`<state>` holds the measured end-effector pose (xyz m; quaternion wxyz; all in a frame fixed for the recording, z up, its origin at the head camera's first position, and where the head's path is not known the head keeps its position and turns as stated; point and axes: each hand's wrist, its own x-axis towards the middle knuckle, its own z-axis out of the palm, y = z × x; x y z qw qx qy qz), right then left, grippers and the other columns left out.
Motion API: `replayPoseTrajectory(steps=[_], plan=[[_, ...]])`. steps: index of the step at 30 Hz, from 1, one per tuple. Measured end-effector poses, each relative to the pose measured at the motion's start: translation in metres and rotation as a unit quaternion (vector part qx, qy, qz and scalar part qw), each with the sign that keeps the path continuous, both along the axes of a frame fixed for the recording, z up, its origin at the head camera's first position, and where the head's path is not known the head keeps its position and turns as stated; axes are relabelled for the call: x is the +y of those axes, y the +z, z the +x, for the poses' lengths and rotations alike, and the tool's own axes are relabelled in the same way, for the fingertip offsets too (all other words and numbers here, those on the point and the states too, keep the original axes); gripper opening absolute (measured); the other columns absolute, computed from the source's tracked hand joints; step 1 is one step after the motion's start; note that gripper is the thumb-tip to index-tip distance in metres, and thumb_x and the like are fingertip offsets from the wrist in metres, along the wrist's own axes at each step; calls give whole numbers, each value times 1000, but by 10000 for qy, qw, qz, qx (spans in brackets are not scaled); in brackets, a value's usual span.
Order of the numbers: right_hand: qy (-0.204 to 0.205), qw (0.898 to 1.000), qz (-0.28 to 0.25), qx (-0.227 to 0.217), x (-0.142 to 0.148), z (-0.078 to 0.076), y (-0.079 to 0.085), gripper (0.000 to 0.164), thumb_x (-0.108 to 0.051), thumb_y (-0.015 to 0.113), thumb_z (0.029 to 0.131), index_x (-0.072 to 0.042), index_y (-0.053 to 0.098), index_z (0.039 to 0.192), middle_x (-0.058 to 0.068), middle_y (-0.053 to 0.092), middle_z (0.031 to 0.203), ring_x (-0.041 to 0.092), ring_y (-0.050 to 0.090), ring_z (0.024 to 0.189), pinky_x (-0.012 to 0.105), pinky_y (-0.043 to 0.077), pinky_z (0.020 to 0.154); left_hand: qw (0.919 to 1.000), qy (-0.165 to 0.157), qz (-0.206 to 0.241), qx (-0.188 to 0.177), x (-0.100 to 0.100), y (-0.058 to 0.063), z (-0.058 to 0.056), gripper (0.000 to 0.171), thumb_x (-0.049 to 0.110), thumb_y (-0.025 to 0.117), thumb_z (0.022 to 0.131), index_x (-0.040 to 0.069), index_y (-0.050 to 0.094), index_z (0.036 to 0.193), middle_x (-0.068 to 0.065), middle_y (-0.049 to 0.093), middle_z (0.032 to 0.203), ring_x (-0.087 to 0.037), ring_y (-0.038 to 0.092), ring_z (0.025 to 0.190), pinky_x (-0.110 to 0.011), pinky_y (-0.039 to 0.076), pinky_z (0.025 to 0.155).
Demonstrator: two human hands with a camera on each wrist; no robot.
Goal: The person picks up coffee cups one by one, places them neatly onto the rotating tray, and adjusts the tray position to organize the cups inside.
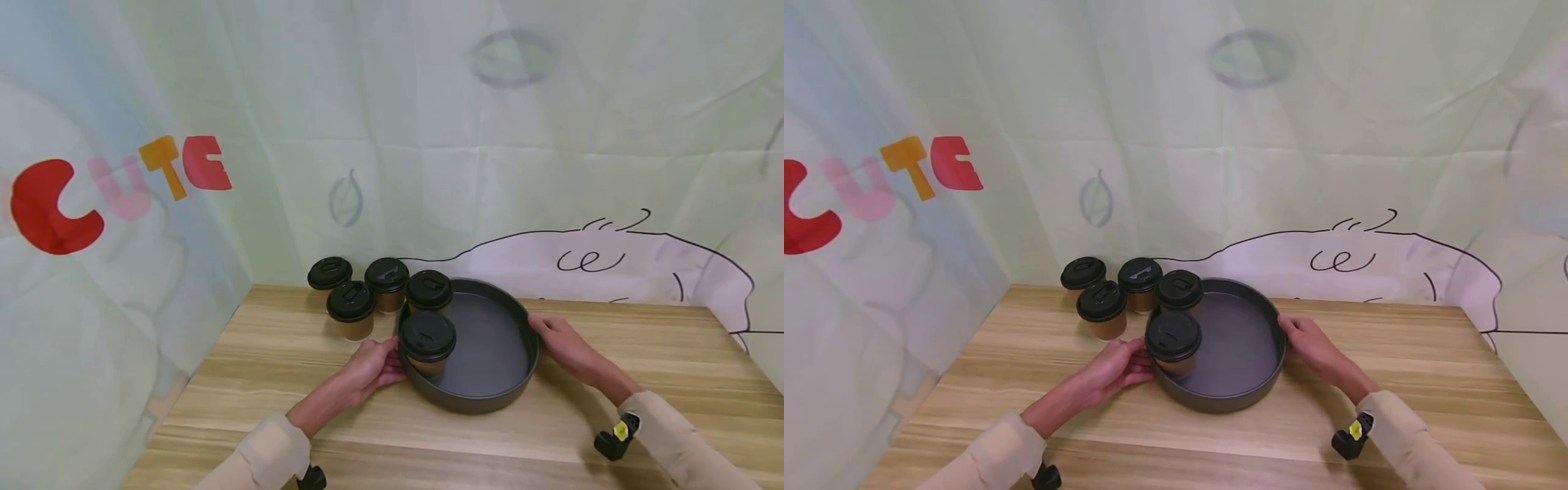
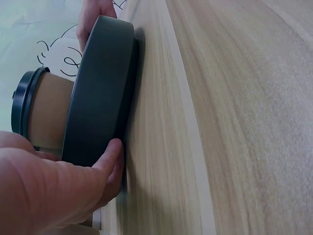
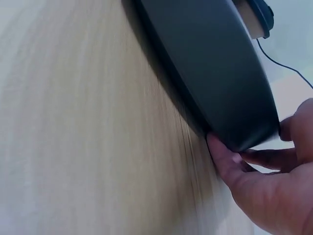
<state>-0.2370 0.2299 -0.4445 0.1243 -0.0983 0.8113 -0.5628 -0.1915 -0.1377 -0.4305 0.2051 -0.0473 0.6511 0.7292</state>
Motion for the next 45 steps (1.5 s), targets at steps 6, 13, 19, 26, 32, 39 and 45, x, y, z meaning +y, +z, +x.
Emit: replayPoseTrajectory(steps=[6,13,19,26,32,39,45], plan=[[350,9945,-457,-869,10,6,4,39,-18,37,111,13,59,104,11,66,94,16,68,86,34,61,81,10000,15,2,-20,0,0,0,35,12,39,109,-17,58,114,-13,64,89,-19,65,84,-44,59,92],[115,9971,-288,-692,7,-6,8,57,-36,33,114,14,58,127,16,69,106,18,67,94,34,59,85,9999,45,-96,-37,1,1,2,37,13,39,109,-19,56,117,-14,62,90,-21,64,84,-44,58,93],[-105,9978,-198,-623,-3,-20,6,60,-37,34,115,15,53,137,17,65,118,18,63,101,32,57,87,9999,73,-131,-20,2,1,1,37,13,39,110,-18,56,117,-14,60,91,-21,62,84,-42,59,92],[35,9954,-545,-791,0,-17,3,54,-28,36,115,21,51,133,11,64,112,13,63,96,28,56,84,9999,87,-140,-47,2,-1,2,33,13,40,110,-16,56,113,-13,58,90,-20,61,83,-41,60,90],[494,9868,-887,-1261,18,-3,3,42,-25,42,113,12,62,112,6,68,91,15,67,85,33,59,84,9998,120,-117,-127,2,2,2,32,16,41,111,-13,54,113,-14,57,92,-22,60,84,-43,59,92],[703,9837,-833,-1431,27,-8,6,52,-38,41,113,9,63,121,11,71,99,19,69,89,35,60,85,9998,105,-114,-152,2,4,2,36,17,42,112,-16,54,117,-13,59,92,-21,61,84,-44,59,92],[180,9921,-643,-1064,9,-22,5,58,-38,40,113,13,49,138,10,63,105,17,61,94,32,57,84,9998,86,-117,-137,2,4,2,37,18,42,112,-17,54,117,-14,58,93,-21,61,85,-44,58,93]])
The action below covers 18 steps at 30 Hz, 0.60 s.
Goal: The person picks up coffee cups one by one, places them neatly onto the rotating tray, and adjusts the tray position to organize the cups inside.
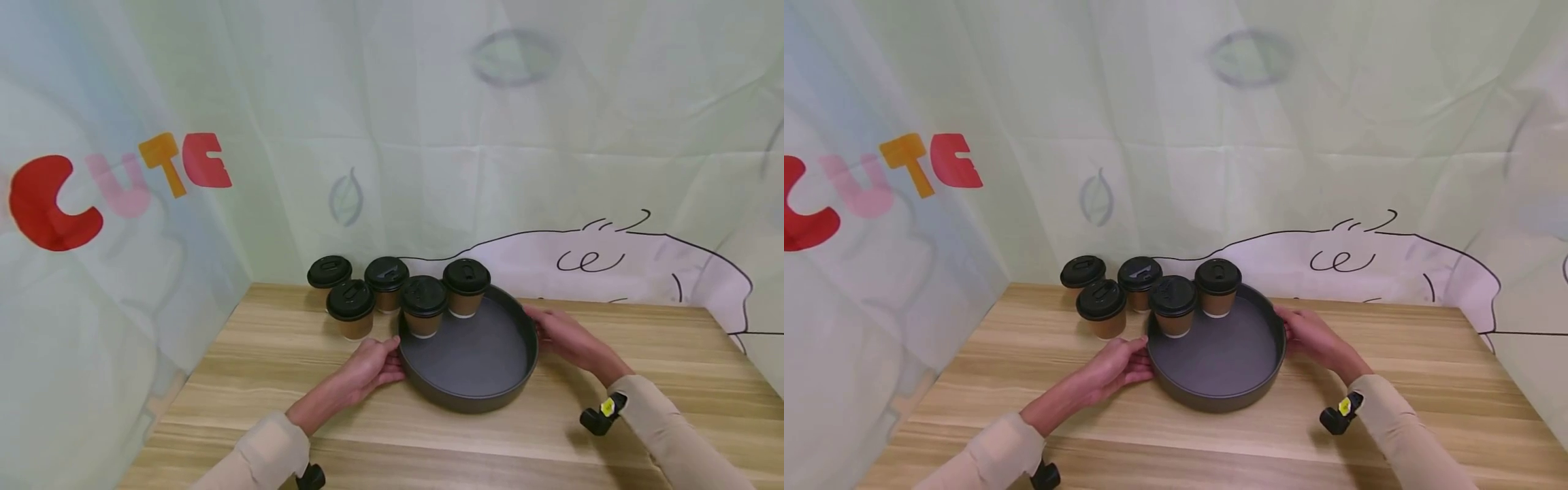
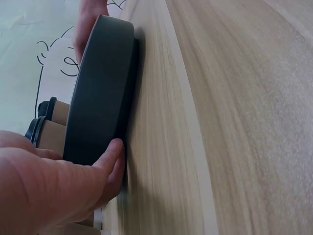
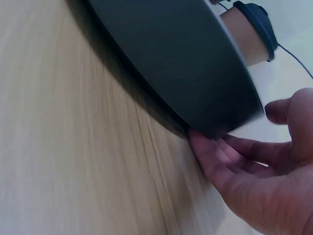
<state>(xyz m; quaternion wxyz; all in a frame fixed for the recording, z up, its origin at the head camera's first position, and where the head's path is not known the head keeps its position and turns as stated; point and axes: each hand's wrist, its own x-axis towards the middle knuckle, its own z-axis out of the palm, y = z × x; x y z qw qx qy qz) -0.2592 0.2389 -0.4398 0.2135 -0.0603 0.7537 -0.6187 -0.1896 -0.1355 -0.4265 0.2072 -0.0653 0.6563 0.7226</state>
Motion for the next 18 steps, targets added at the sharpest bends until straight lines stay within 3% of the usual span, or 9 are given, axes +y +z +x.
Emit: replayPoseTrajectory(steps=[3,6,10,14,18], plan=[[-88,9999,69,-3,-4,-2,-2,60,-38,40,113,16,47,140,12,63,115,17,62,100,33,58,88,10000,-11,-5,-19,-1,1,0,37,18,42,112,-17,54,118,-15,58,94,-22,61,85,-44,58,94],[-89,9999,-74,-83,0,1,-4,50,-36,42,113,11,59,120,8,61,101,14,60,92,30,56,84,10000,-34,6,-2,-1,0,-2,37,18,42,112,-16,53,118,-14,58,94,-21,61,85,-44,58,93],[306,9978,-453,-365,14,13,-5,40,-31,45,113,5,62,109,3,67,93,15,66,87,32,58,86,10000,-32,18,-10,-1,-1,-2,35,17,42,112,-15,54,117,-14,59,92,-21,62,85,-42,59,92],[901,9907,-671,-763,27,22,-4,40,-27,45,113,9,61,116,15,73,102,23,73,95,41,59,92,10000,-48,-5,-37,-1,-1,-2,33,17,41,112,-14,55,115,-14,60,93,-20,62,85,-42,59,92],[958,9907,-638,-730,23,21,0,44,-30,43,113,10,61,118,13,71,104,22,70,97,39,59,93,10000,3,-56,-30,-1,-1,-1,32,17,42,112,-12,56,113,-14,59,91,-20,62,83,-42,59,90]])
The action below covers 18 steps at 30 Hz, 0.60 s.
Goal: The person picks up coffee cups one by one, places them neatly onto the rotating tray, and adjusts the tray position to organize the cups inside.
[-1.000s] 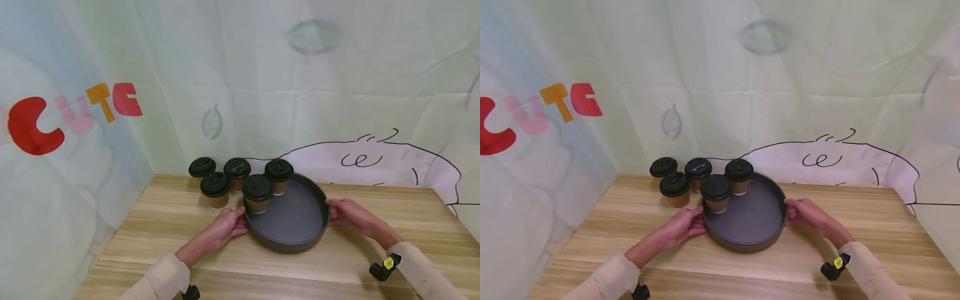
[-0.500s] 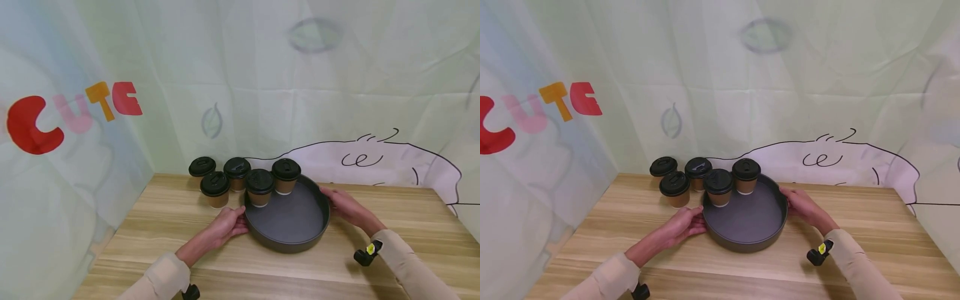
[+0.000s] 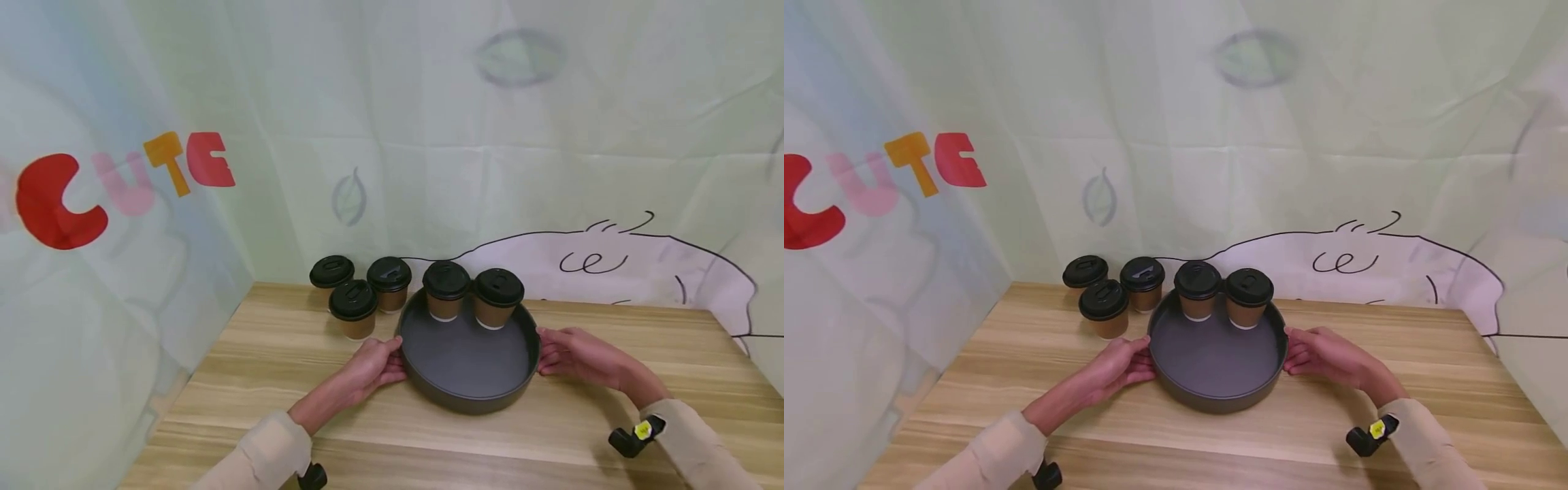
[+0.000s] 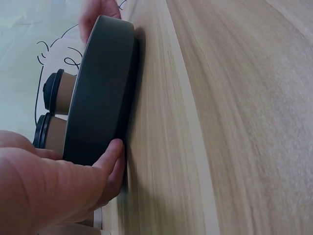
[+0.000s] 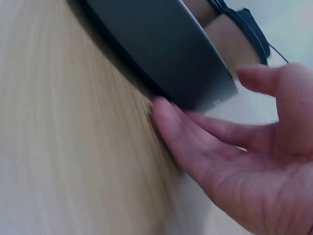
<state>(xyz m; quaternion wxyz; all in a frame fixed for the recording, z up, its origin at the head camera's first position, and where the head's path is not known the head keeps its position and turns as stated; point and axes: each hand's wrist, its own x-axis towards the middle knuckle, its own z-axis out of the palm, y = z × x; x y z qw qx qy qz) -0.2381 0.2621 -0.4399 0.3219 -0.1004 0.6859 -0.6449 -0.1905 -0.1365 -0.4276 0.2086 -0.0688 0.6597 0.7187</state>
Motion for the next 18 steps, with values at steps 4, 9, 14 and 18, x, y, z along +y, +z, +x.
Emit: replayPoseTrajectory(steps=[4,9,14,18], plan=[[-440,9986,165,247,-11,-6,3,45,-33,45,113,10,58,118,4,63,95,16,63,91,33,57,87,10000,27,-41,48,1,1,1,32,18,43,112,-11,57,111,-13,58,91,-20,61,82,-41,60,89],[-643,9967,402,294,-13,-7,3,41,-34,45,113,6,57,111,3,57,92,16,59,89,32,56,85,9999,-57,-20,83,2,0,1,33,18,42,112,-12,56,112,-14,58,92,-20,61,83,-41,59,90],[-343,9989,274,160,-4,-2,-1,44,-30,47,112,12,55,122,11,68,104,20,68,98,39,58,94,9999,-65,-44,69,1,-1,1,33,17,42,112,-13,56,113,-14,59,92,-19,62,82,-41,60,89],[-301,9995,0,-57,-1,1,-3,49,-30,46,113,15,51,132,15,70,111,23,69,102,41,57,96,10000,-37,-57,70,0,-2,1,33,17,42,112,-13,56,113,-14,59,92,-19,62,81,-40,60,88]])
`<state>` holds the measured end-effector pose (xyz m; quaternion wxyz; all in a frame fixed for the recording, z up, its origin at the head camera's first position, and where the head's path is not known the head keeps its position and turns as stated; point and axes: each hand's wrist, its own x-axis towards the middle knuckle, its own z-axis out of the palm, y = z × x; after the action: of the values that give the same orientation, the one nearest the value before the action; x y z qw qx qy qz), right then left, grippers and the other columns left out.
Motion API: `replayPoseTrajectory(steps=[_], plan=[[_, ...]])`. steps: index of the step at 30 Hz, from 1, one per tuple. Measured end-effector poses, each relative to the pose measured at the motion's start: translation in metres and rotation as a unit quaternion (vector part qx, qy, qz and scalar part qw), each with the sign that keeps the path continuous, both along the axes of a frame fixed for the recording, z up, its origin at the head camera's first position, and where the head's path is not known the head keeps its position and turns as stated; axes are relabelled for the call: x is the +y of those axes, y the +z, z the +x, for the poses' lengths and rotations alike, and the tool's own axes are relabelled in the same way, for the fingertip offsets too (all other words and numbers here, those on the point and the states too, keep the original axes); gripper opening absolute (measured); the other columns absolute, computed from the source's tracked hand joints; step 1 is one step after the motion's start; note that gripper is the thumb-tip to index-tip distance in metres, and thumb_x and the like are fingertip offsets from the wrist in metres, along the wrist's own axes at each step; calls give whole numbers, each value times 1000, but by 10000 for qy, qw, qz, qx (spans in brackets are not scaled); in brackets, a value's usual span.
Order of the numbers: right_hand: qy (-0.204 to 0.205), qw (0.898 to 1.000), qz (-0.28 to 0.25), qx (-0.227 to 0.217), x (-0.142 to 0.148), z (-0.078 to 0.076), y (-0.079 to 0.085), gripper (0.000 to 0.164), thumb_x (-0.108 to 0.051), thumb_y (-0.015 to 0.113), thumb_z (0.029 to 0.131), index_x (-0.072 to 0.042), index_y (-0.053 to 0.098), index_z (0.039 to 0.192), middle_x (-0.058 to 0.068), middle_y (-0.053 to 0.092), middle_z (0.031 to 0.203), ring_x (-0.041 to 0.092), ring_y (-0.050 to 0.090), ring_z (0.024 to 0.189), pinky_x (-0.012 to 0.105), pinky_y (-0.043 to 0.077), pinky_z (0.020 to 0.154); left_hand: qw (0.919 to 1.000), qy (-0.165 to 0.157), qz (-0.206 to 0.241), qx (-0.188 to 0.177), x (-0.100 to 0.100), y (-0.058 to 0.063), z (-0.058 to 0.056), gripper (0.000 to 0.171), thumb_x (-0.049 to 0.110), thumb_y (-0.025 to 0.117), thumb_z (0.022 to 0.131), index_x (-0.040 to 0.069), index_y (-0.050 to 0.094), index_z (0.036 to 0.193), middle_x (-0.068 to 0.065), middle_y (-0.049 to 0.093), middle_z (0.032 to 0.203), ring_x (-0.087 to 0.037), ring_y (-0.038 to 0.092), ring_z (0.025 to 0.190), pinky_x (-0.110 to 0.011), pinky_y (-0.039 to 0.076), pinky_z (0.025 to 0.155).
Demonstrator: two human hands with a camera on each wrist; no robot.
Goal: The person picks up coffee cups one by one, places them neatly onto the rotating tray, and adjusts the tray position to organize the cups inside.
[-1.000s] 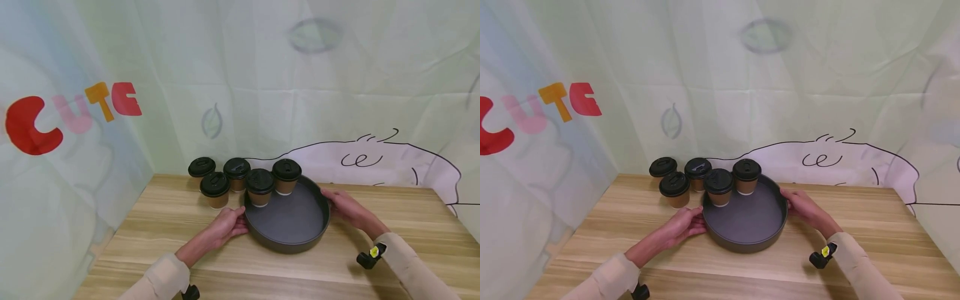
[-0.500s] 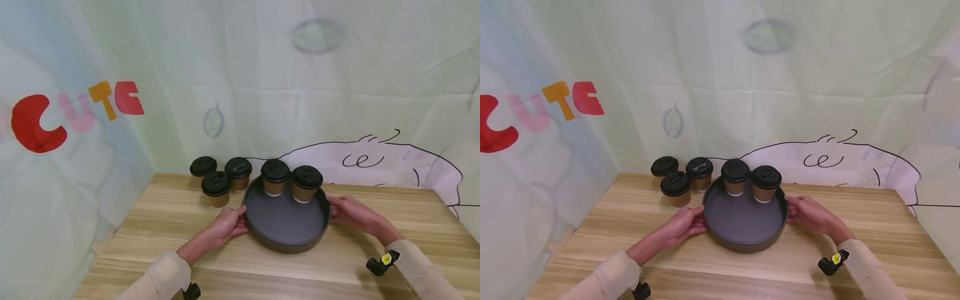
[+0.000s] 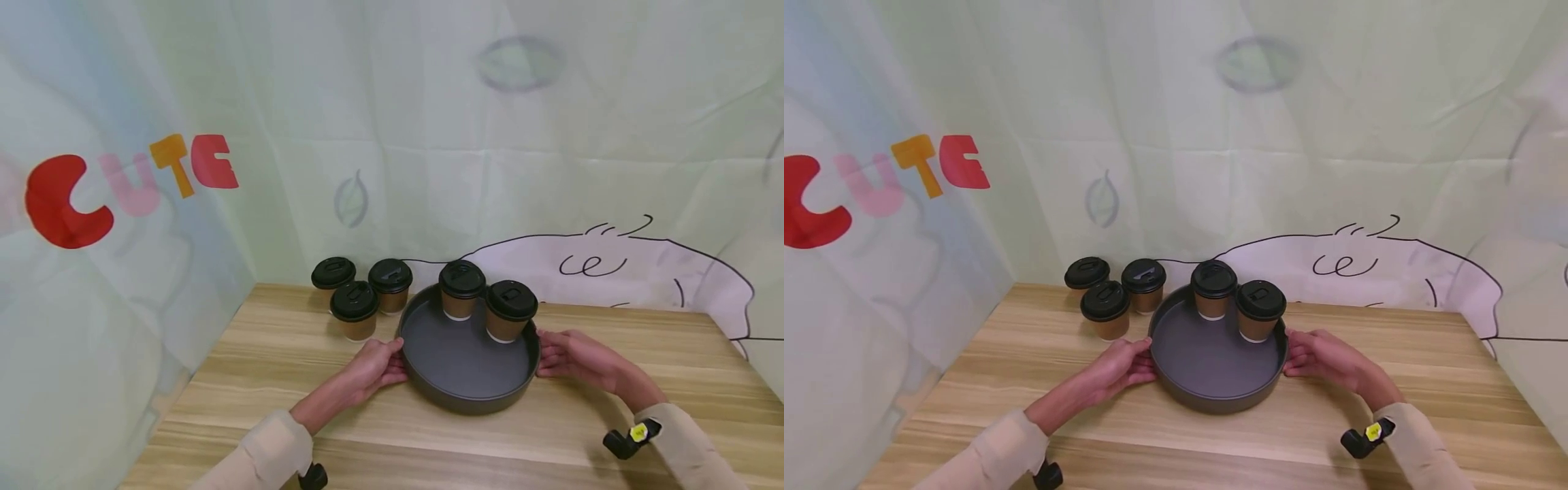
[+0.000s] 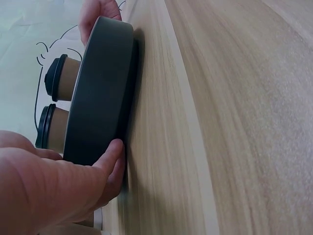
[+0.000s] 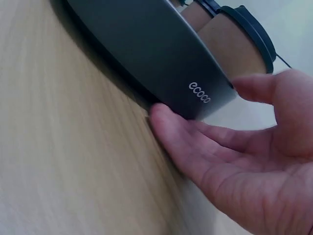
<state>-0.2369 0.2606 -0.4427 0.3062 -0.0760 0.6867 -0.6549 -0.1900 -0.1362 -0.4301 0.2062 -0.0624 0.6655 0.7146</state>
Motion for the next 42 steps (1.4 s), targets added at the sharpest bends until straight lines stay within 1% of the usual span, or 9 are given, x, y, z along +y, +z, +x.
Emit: replayPoseTrajectory(steps=[6,16,25,28,31,33,35,39,42], plan=[[-122,9998,-67,159,-3,0,0,52,-31,47,112,16,50,134,14,72,111,20,69,102,37,57,96,10000,18,14,20,1,0,-1,34,19,42,112,-12,57,112,-13,59,91,-19,61,81,-41,60,88],[-134,9996,-208,114,-6,4,-1,43,-27,47,112,14,53,126,15,71,110,20,69,102,39,57,96,10000,50,-17,30,-2,1,2,35,18,42,112,-13,57,113,-12,59,89,-18,61,81,-39,60,87],[-77,9993,-306,181,-3,6,-5,45,-27,45,113,14,51,130,17,70,116,21,68,108,40,56,99,9999,86,50,27,-8,3,8,33,19,49,109,-13,56,116,-15,59,97,-21,63,88,-41,58,94],[-93,9993,-320,197,-1,7,-4,46,-27,45,113,14,51,131,17,70,117,21,69,108,40,56,99,9993,216,-203,228,-15,4,14,37,22,57,105,-14,54,116,-18,58,100,-22,64,88,-39,59,91],[-151,9992,-303,199,2,8,-3,46,-27,45,113,15,51,131,17,71,116,21,69,108,39,56,98,9946,479,-751,527,-26,5,19,50,28,67,99,-15,51,121,-18,58,100,-23,63,86,-39,60,87],[-172,9992,-307,205,3,8,-3,46,-27,45,113,15,50,132,17,71,116,21,69,107,39,56,98,9857,824,-1272,743,-34,5,20,67,35,74,94,-12,45,131,-17,59,103,-22,61,85,-38,58,84],[-178,9991,-315,225,3,8,-4,47,-27,45,113,15,49,133,16,71,116,21,69,107,39,56,98,9710,1305,-1788,907,-41,6,20,82,42,80,89,-7,38,139,-18,58,110,-26,60,88,-39,53,83],[-147,9990,-333,258,1,7,-6,50,-27,45,113,17,45,136,18,70,118,21,69,108,38,56,98,9300,2173,-2552,1510,-47,7,11,103,47,88,80,2,27,150,-24,46,132,-36,52,113,-48,46,95],[-118,9989,-340,289,-2,7,-7,52,-27,45,113,19,44,137,19,70,120,21,69,109,38,56,98,9003,2458,-2877,2153,-48,7,1,112,43,91,76,4,23,155,-25,37,144,-40,41,132,-54,39,109]])
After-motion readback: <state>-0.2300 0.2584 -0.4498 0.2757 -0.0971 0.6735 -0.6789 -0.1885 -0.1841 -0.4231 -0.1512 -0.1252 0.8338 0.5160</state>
